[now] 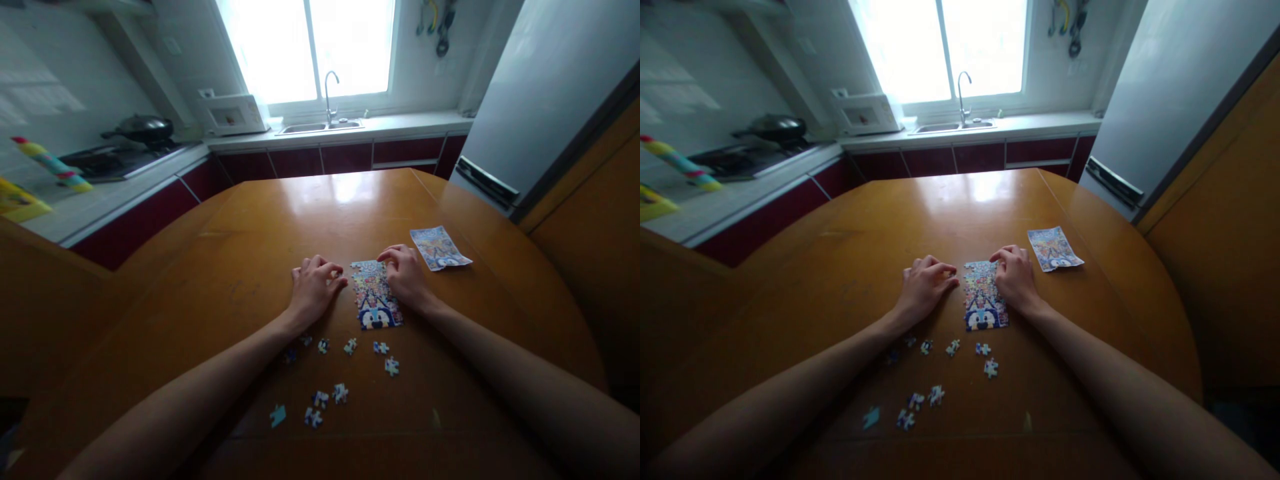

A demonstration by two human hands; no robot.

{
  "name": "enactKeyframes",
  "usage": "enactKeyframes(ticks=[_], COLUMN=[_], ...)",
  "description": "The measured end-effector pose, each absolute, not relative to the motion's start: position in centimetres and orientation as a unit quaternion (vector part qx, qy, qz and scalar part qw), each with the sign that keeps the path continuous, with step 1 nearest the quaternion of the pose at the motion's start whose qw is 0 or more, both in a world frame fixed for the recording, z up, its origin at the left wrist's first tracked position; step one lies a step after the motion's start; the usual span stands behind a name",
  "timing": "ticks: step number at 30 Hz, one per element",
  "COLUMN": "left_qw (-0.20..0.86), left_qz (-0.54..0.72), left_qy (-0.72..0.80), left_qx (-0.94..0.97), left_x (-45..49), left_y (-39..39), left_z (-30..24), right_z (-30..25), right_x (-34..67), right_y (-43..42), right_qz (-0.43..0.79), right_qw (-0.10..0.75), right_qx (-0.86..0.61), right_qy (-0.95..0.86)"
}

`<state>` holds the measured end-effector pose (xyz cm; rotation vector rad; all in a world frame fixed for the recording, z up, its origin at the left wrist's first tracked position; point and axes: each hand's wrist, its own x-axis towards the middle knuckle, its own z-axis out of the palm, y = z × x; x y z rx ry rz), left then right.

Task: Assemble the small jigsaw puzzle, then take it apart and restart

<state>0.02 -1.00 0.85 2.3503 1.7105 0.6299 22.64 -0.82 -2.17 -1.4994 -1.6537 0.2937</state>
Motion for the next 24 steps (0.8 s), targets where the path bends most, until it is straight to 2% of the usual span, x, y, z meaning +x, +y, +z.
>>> enactKeyframes(ticks=[8, 17, 24], left_qw=[0.089, 0.152, 0.225], left_qz=[0.247, 0.322, 0.372], left_qy=[0.545, 0.46, 0.468], left_qx=[0.796, 0.813, 0.769], left_x=[-0.1, -0.3, 0.0], left_y=[-0.8, -0.2, -0.2], left_z=[0.8, -0.1, 0.0], right_z=[-2.1, -2.2, -2.1], right_x=[22.6, 22.7, 22.7], right_y=[-0.8, -0.7, -0.8], right_qz=[0.122, 0.128, 0.132], right_qw=[0.437, 0.439, 0.438], right_qx=[-0.596, -0.589, -0.591], right_qy=[-0.662, -0.666, -0.665])
